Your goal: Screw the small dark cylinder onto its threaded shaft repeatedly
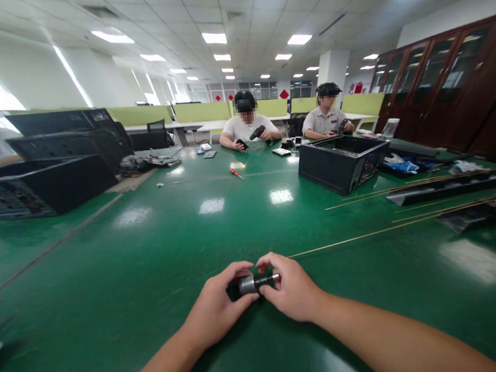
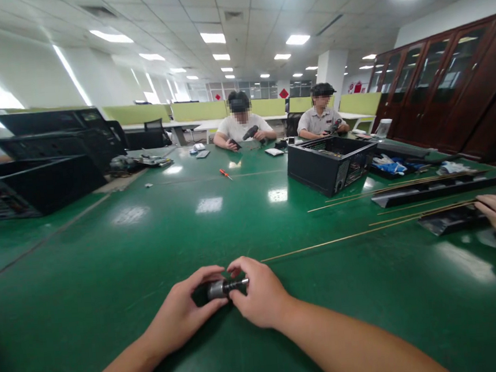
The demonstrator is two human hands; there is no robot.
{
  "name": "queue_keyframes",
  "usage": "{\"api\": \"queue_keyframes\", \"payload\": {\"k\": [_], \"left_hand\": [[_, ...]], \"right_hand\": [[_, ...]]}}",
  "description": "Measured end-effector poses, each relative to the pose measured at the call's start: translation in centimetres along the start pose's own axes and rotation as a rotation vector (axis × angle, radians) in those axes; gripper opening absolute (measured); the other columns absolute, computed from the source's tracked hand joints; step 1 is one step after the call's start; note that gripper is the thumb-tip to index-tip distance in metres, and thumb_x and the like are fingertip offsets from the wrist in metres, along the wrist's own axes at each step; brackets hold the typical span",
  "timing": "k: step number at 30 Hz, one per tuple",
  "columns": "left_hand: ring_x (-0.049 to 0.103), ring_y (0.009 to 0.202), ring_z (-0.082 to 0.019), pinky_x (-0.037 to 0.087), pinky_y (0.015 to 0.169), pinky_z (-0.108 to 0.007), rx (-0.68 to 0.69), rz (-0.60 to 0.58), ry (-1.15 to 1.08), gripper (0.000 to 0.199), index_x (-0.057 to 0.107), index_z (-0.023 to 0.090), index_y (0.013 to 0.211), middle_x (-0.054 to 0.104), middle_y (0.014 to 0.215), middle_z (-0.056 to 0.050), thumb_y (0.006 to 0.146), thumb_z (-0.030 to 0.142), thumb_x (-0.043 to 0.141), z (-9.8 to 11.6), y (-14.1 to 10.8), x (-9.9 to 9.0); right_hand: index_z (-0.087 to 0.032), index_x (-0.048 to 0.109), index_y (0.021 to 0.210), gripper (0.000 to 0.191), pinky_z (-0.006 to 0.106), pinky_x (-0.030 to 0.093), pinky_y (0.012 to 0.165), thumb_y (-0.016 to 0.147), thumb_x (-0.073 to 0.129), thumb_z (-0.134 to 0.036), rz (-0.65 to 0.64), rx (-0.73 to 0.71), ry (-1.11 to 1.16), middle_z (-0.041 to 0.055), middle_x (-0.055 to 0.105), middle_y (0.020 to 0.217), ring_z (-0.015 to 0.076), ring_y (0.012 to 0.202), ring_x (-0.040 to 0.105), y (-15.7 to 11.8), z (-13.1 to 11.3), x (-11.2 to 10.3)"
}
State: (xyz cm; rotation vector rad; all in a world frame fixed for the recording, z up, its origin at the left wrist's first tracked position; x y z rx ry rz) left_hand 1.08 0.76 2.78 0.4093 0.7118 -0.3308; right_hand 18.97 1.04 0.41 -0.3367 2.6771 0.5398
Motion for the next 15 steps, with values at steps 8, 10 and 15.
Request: {"api": "queue_keyframes", "payload": {"k": [8,10,15], "left_hand": [[0.067,0.086,-0.019,0.051,0.079,-0.029,-0.018,0.031,0.011,0.02,0.066,0.021,0.098,0.072,0.092,-0.002,0.08,0.028,0.068,-0.29,0.12,-0.49],[0.067,0.086,-0.019,0.051,0.079,-0.029,-0.018,0.023,-0.004,0.019,0.067,0.022,0.098,0.072,0.092,-0.001,0.08,0.028,0.069,-0.34,0.04,-0.42],[0.067,0.087,-0.018,0.05,0.08,-0.029,-0.031,0.003,-0.042,0.018,0.066,0.022,0.098,0.072,0.094,0.0,0.082,0.03,0.069,-0.51,-0.02,-0.22]], "right_hand": [[-0.02,0.072,0.091,0.015,0.025,0.039,0.062,0.079,0.067,-0.015,-0.02,0.021,-0.064,0.0008,0.064,0.08,0.014,0.068,0.054,0.26,-0.14,-0.34],[-0.019,0.074,0.085,0.008,0.025,0.038,0.061,0.082,0.067,-0.018,-0.038,0.03,-0.062,0.0013,0.063,0.077,0.0139,0.067,0.054,0.3,-0.15,-0.34],[-0.02,0.073,0.094,0.017,0.025,0.036,0.058,0.077,0.071,-0.018,-0.046,0.058,-0.051,0.0004,0.065,0.08,0.0116,0.061,0.05,0.11,-0.12,-0.42]]}}
Point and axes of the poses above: each hand's wrist, its own y-axis towards the middle knuckle, its own x-axis out of the palm, z = x × y, the point moved 3 cm from there along y, towards the middle knuckle
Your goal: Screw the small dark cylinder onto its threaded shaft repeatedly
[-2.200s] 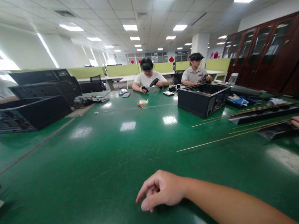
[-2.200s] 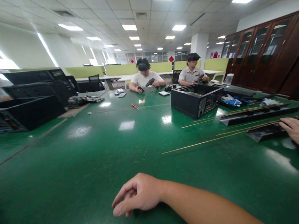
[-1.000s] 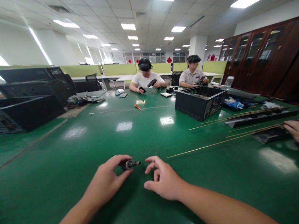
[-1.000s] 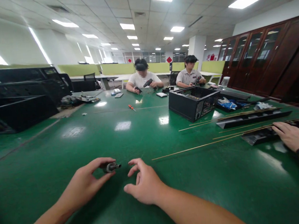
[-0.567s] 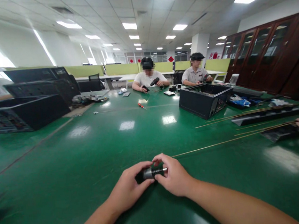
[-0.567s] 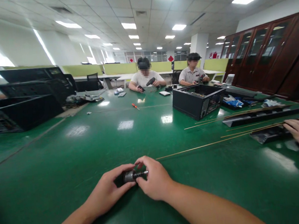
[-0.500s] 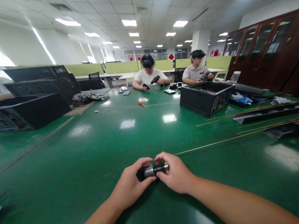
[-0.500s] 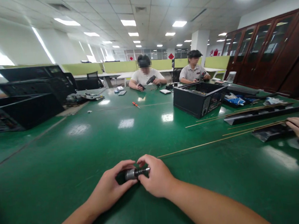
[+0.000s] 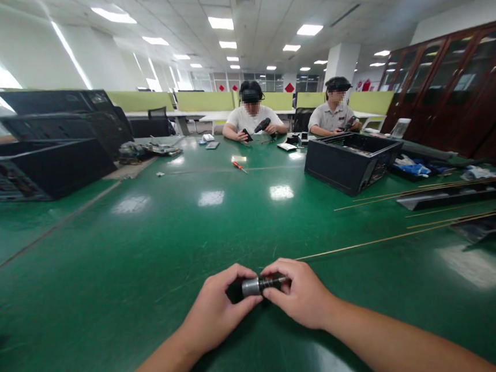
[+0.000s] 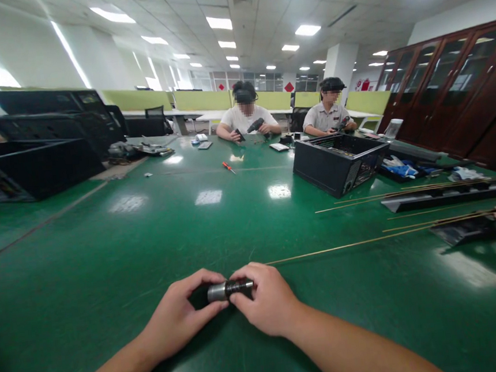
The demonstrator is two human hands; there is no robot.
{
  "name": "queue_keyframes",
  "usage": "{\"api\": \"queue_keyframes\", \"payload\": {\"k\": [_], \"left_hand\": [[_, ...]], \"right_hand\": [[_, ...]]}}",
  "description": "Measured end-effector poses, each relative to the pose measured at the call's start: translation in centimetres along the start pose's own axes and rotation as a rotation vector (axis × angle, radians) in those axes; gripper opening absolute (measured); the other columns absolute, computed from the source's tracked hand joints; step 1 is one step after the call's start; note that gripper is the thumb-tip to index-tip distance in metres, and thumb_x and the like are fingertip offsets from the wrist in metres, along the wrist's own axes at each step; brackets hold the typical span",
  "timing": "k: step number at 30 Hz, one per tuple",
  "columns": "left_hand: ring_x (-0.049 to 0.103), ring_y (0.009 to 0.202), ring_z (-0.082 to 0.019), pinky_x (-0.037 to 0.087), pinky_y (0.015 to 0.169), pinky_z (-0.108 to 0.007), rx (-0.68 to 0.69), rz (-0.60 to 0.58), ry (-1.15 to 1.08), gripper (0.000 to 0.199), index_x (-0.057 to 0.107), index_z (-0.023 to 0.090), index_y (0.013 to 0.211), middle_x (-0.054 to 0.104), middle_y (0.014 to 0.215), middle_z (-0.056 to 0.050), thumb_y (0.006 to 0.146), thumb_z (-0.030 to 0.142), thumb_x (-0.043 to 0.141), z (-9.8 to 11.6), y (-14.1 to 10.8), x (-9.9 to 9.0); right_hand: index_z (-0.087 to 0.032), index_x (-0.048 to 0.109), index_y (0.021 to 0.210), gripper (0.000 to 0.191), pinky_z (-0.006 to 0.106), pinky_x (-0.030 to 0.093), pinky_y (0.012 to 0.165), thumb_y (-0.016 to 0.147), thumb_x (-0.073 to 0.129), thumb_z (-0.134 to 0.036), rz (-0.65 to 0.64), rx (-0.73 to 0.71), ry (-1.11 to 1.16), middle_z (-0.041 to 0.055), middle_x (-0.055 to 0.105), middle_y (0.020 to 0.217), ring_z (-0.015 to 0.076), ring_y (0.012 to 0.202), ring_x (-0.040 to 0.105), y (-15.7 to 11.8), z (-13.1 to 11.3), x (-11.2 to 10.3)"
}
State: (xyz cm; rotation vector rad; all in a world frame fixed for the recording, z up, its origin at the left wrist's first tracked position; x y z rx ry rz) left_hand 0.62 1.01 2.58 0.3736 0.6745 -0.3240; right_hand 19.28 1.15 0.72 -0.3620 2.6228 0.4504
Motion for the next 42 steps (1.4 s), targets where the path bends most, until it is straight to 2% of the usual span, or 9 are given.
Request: {"api": "queue_keyframes", "payload": {"k": [3,7,10,12,15,20,27,42], "left_hand": [[0.067,0.087,-0.017,0.049,0.081,-0.028,-0.005,0.008,-0.006,0.019,0.066,0.022,0.099,0.071,0.093,0.001,0.081,0.03,0.071,-0.13,-0.03,-0.02],[0.066,0.086,-0.017,0.048,0.079,-0.027,0.0,0.008,0.0,0.018,0.066,0.023,0.098,0.071,0.091,0.002,0.081,0.028,0.071,-0.2,-0.13,0.01],[0.066,0.087,-0.016,0.048,0.081,-0.027,0.017,0.006,-0.002,0.018,0.066,0.024,0.098,0.071,0.092,0.003,0.081,0.028,0.07,-0.09,-0.22,0.07],[0.066,0.087,-0.016,0.048,0.08,-0.027,0.025,0.013,-0.007,0.017,0.066,0.024,0.097,0.071,0.092,0.003,0.081,0.029,0.07,0.0,-0.26,0.08],[0.066,0.086,-0.016,0.048,0.079,-0.026,0.029,0.028,-0.008,0.017,0.066,0.024,0.097,0.071,0.091,0.003,0.081,0.028,0.07,0.04,-0.31,0.05],[0.066,0.087,-0.015,0.048,0.08,-0.026,0.038,0.031,0.007,0.016,0.067,0.024,0.097,0.071,0.092,0.003,0.081,0.025,0.07,-0.07,-0.37,0.16],[0.067,0.087,-0.015,0.05,0.08,-0.026,0.072,0.068,0.03,0.017,0.066,0.025,0.098,0.071,0.093,0.003,0.081,0.026,0.07,-0.01,-0.54,0.05],[0.068,0.089,-0.015,0.053,0.081,-0.027,0.137,0.113,0.084,0.019,0.066,0.024,0.1,0.072,0.096,0.001,0.082,0.026,0.07,-0.1,-0.74,-0.18]], "right_hand": [[-0.022,0.073,0.1,0.024,0.024,0.037,0.057,0.076,0.072,-0.017,0.016,0.009,0.021,-0.0013,0.065,0.079,0.0106,0.058,0.048,-0.08,0.07,-0.03],[-0.02,0.076,0.087,0.008,0.024,0.038,0.061,0.081,0.071,-0.023,0.015,-0.022,0.0,-0.0007,0.063,0.072,0.0124,0.063,0.054,0.04,-0.17,-0.15],[-0.019,0.076,0.08,0.014,0.025,0.041,0.064,0.086,0.067,-0.029,-0.01,-0.032,-0.003,0.0015,0.067,0.075,0.014,0.069,0.06,0.07,-0.34,-0.26],[-0.02,0.076,0.088,0.012,0.024,0.041,0.061,0.082,0.071,-0.029,-0.013,-0.02,0.01,0.0013,0.068,0.079,0.0133,0.066,0.058,-0.03,-0.27,-0.28],[-0.021,0.074,0.103,0.028,0.022,0.038,0.054,0.075,0.075,-0.024,-0.006,0.012,0.065,0.0001,0.069,0.083,0.0103,0.057,0.051,-0.26,0.02,-0.16],[-0.02,0.076,0.091,0.013,0.023,0.037,0.056,0.079,0.071,-0.024,0.01,-0.015,0.034,-0.0021,0.062,0.068,0.0109,0.057,0.051,-0.32,-0.03,-0.03],[-0.021,0.076,0.09,0.012,0.023,0.041,0.059,0.081,0.071,-0.025,0.01,-0.006,0.053,-0.0007,0.068,0.074,0.0124,0.063,0.057,-0.09,0.02,-0.14],[-0.021,0.077,0.09,0.012,0.023,0.039,0.057,0.08,0.07,-0.024,0.019,0.003,0.051,-0.0013,0.065,0.071,0.012,0.06,0.054,-0.16,0.19,-0.13]]}}
Point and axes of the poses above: each hand's wrist, its own y-axis towards the middle knuckle, its own x-axis out of the palm, z = x × y, the point moved 3 cm from there along y, towards the middle knuckle
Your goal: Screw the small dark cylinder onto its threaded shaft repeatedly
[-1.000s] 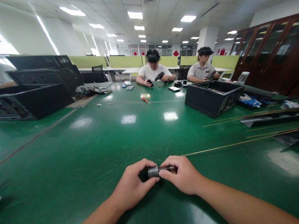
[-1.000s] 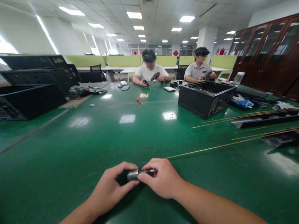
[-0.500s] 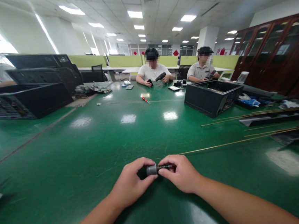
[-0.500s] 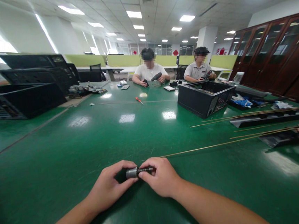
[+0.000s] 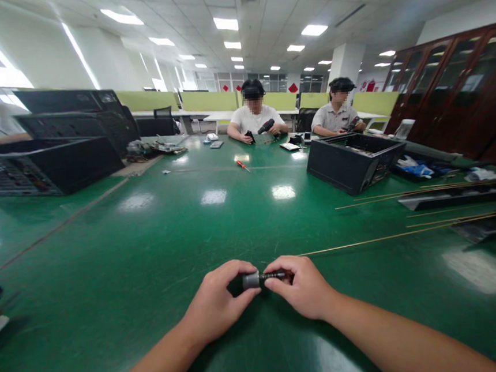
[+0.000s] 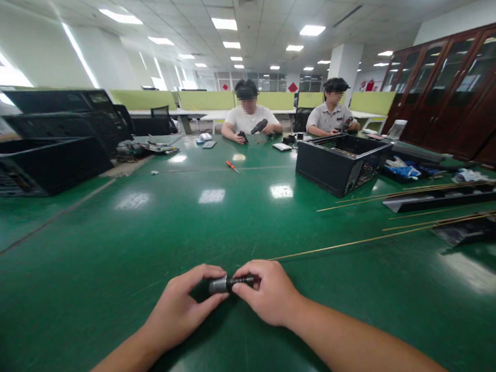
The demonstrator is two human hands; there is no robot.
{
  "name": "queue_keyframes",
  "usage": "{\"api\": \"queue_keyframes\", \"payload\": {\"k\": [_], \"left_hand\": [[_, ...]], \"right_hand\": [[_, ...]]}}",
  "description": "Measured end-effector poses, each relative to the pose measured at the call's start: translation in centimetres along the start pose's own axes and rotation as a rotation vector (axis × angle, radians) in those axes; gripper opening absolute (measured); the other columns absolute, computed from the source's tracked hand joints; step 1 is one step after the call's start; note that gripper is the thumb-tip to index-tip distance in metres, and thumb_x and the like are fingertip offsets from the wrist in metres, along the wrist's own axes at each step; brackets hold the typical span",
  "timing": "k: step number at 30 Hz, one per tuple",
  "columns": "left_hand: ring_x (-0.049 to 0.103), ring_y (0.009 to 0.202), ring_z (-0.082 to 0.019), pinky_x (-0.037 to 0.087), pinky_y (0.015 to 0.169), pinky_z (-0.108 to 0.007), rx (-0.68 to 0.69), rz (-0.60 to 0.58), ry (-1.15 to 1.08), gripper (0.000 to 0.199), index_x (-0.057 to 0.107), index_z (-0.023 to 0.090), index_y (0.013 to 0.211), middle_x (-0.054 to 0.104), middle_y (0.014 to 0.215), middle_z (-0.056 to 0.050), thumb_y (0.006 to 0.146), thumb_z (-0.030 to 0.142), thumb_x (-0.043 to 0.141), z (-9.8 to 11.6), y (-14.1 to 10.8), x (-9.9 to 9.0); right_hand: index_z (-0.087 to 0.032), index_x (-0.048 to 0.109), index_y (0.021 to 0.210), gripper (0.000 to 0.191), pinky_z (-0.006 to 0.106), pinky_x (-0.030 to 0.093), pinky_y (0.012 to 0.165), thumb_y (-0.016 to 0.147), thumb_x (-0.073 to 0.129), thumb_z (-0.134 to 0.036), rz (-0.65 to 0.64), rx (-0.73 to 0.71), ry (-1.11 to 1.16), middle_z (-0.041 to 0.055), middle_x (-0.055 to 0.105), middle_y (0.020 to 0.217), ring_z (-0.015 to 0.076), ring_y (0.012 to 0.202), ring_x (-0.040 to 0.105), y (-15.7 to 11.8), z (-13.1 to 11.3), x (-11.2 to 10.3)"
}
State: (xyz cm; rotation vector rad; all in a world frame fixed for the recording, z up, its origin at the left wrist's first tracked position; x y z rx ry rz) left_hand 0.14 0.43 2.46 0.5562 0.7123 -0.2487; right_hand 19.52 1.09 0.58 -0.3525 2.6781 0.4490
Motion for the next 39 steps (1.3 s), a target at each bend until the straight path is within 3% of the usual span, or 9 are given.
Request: {"api": "queue_keyframes", "payload": {"k": [17,29,39], "left_hand": [[0.069,0.092,-0.018,0.055,0.085,-0.03,0.037,0.033,0.031,0.019,0.067,0.023,0.102,0.073,0.1,-0.003,0.083,0.024,0.069,-0.1,0.0,-0.3],[0.07,0.093,-0.016,0.054,0.085,-0.027,0.027,0.085,0.037,0.022,0.067,0.024,0.103,0.073,0.101,-0.001,0.081,0.023,0.071,-0.5,0.0,-0.9],[0.071,0.092,-0.018,0.056,0.084,-0.028,0.036,0.124,0.064,0.021,0.068,0.024,0.101,0.074,0.1,-0.002,0.081,0.026,0.072,-0.4,-0.1,-1.3]], "right_hand": [[-0.02,0.076,0.09,0.013,0.023,0.037,0.055,0.08,0.069,-0.024,0.012,0.032,0.004,-0.0009,0.063,0.069,0.0116,0.057,0.05,0.0,0.3,0.1],[-0.018,0.075,0.094,0.016,0.024,0.029,0.051,0.084,0.066,-0.027,0.001,0.085,0.015,-0.0064,0.044,0.054,0.01,0.05,0.039,-0.1,0.2,-0.1],[-0.017,0.07,0.095,0.016,0.023,0.027,0.049,0.085,0.063,-0.027,-0.003,0.128,0.094,-0.0082,0.04,0.05,0.0094,0.047,0.036,0.0,0.3,-0.1]]}}
Point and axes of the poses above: each hand's wrist, its own y-axis towards the middle knuckle, its own x-axis out of the palm, z = x × y, the point moved 3 cm from there along y, towards the middle knuckle
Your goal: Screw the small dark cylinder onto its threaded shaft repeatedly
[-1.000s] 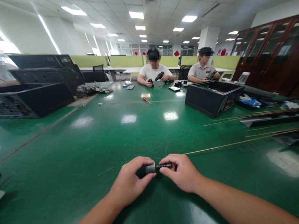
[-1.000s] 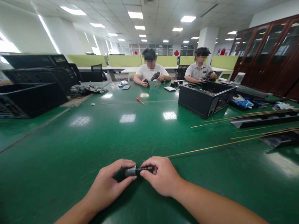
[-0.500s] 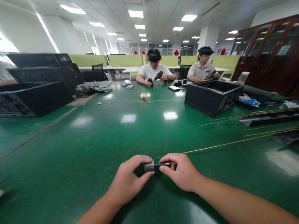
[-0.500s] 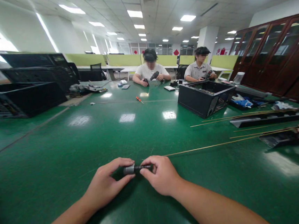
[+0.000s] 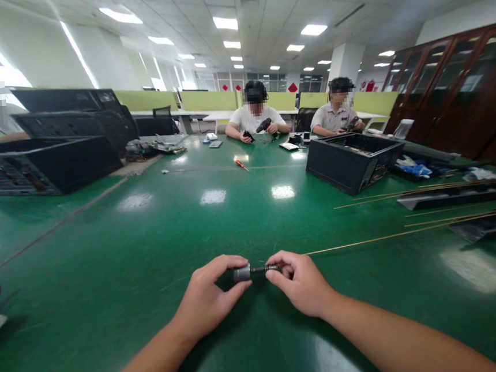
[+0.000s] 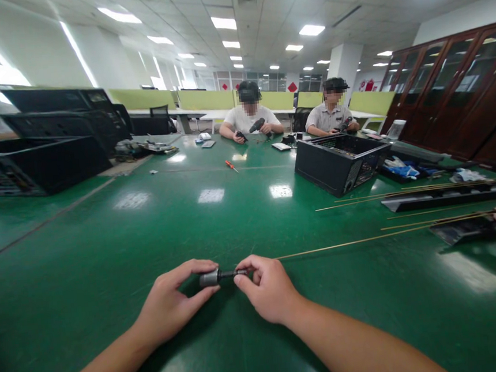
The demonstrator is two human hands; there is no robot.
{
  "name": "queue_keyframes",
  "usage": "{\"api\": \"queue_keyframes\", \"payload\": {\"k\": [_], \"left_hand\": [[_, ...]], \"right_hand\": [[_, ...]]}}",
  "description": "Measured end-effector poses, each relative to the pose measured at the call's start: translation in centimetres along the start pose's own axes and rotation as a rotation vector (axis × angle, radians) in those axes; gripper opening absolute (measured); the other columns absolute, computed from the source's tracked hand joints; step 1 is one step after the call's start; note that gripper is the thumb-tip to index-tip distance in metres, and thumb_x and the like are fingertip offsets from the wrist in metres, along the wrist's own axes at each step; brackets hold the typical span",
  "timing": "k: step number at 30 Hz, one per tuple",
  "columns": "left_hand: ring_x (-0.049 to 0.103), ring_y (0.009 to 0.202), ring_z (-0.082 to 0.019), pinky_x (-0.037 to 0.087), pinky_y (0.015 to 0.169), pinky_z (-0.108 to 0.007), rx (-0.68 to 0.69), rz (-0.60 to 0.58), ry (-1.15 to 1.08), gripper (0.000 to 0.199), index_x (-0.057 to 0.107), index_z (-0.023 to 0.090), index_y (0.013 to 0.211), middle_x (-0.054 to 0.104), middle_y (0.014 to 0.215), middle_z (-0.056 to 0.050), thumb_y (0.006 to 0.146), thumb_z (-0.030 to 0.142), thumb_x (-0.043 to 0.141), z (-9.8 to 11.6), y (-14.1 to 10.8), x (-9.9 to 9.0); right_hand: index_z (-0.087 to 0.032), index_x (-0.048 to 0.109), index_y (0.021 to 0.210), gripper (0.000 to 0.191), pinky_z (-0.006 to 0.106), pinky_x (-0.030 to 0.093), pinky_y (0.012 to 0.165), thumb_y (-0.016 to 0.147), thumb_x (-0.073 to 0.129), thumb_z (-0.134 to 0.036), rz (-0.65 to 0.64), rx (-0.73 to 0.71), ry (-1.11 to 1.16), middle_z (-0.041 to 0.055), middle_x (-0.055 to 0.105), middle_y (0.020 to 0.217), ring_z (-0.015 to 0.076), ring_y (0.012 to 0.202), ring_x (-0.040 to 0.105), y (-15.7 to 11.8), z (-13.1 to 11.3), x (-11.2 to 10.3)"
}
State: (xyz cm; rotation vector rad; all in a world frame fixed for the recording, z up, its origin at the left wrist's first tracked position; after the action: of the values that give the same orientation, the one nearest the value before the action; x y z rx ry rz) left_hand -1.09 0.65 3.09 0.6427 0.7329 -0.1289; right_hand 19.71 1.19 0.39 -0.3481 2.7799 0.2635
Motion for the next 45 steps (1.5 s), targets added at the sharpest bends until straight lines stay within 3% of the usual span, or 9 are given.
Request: {"api": "queue_keyframes", "payload": {"k": [20,37,45], "left_hand": [[0.071,0.091,-0.02,0.057,0.085,-0.031,-0.016,0.021,0.033,0.023,0.069,0.022,0.101,0.075,0.099,-0.003,0.079,0.028,0.073,-0.1,0.1,-0.4],[0.071,0.091,-0.019,0.055,0.085,-0.03,-0.047,0.02,0.032,0.023,0.069,0.023,0.102,0.075,0.099,-0.002,0.079,0.028,0.073,-0.6,0.1,-0.5],[0.07,0.092,-0.02,0.054,0.086,-0.032,-0.096,0.023,0.032,0.024,0.07,0.023,0.101,0.075,0.099,-0.002,0.079,0.031,0.073,-0.8,0.2,-0.6]], "right_hand": [[-0.016,0.066,0.096,0.015,0.021,0.034,0.051,0.087,0.062,-0.028,-0.002,0.019,0.133,-0.002,0.058,0.068,0.0096,0.055,0.047,0.3,0.5,0.2],[-0.016,0.064,0.095,0.014,0.021,0.033,0.051,0.086,0.061,-0.027,0.017,0.029,0.207,-0.0016,0.059,0.073,0.0094,0.057,0.049,0.4,0.8,0.3],[-0.016,0.062,0.095,0.016,0.02,0.033,0.045,0.086,0.061,-0.03,0.043,0.056,0.291,0.0005,0.065,0.077,0.0071,0.049,0.045,0.6,1.3,0.4]]}}
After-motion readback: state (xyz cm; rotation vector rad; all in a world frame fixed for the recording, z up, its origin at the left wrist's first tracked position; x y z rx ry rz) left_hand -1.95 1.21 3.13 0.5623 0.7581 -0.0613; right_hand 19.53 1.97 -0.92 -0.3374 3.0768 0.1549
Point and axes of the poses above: each hand's wrist, its own y-axis towards the middle knuckle, its own x-axis out of the palm, z = x × y, the point moved 3 cm from there along y, towards the middle knuckle
